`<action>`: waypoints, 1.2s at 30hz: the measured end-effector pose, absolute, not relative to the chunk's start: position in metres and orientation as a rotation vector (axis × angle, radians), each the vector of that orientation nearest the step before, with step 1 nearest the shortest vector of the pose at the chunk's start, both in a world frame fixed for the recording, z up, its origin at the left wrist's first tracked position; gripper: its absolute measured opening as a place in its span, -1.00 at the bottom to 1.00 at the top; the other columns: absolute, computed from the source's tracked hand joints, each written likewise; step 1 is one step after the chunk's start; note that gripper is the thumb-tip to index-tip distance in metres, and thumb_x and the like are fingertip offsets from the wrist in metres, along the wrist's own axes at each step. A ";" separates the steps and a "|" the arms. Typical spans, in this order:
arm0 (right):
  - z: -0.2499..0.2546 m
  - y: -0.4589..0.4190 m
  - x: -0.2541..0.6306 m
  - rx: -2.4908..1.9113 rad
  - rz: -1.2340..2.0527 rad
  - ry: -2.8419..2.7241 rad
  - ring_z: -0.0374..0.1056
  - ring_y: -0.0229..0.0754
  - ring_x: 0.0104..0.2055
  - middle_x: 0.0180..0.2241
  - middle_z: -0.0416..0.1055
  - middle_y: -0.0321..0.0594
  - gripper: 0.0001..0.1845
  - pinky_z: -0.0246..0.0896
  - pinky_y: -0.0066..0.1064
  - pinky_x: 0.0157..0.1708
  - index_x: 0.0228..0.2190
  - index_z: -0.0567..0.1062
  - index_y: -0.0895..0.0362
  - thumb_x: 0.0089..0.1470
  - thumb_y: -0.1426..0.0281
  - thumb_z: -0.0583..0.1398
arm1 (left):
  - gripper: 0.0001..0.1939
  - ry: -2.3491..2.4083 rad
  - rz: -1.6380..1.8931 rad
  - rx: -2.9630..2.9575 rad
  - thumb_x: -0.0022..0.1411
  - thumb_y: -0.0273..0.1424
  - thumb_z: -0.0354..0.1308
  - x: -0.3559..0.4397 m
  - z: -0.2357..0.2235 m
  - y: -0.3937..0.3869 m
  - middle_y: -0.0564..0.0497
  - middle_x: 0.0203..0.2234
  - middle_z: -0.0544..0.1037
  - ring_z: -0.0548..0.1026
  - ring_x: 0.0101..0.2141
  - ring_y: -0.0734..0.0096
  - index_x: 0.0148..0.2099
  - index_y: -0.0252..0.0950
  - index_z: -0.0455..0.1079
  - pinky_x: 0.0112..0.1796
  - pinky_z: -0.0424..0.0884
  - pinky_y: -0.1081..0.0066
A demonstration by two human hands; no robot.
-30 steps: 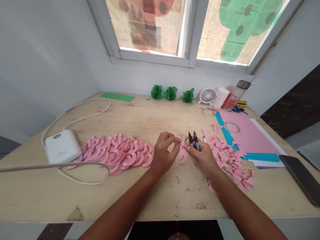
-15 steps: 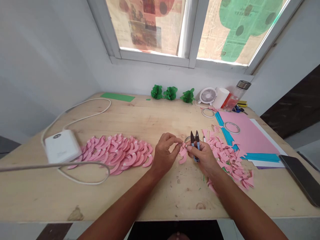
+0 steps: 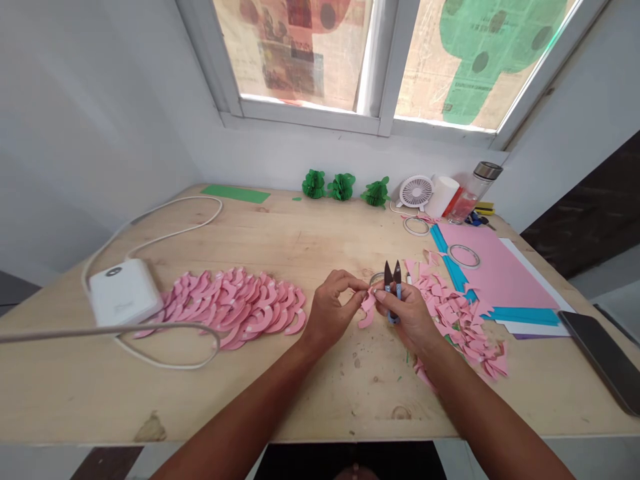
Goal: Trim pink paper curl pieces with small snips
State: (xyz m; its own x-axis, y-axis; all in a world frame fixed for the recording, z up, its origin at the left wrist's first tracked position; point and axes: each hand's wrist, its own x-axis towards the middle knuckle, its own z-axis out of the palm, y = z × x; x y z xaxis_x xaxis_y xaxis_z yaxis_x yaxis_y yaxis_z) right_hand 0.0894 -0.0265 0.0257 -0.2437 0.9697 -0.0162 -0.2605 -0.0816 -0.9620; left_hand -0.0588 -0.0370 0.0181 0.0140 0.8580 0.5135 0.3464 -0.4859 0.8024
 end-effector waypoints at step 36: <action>0.032 -0.028 0.093 -0.710 1.592 -1.038 0.01 -0.40 -0.60 -0.51 0.22 -0.33 -0.86 -0.08 -0.46 -0.59 -0.51 0.44 0.14 -0.18 0.35 0.27 | -0.89 1.213 1.678 1.443 0.14 -0.40 0.09 -0.054 0.023 -0.049 0.01 -0.45 0.47 0.42 -0.38 0.42 -0.30 -0.29 0.41 -0.31 0.35 0.39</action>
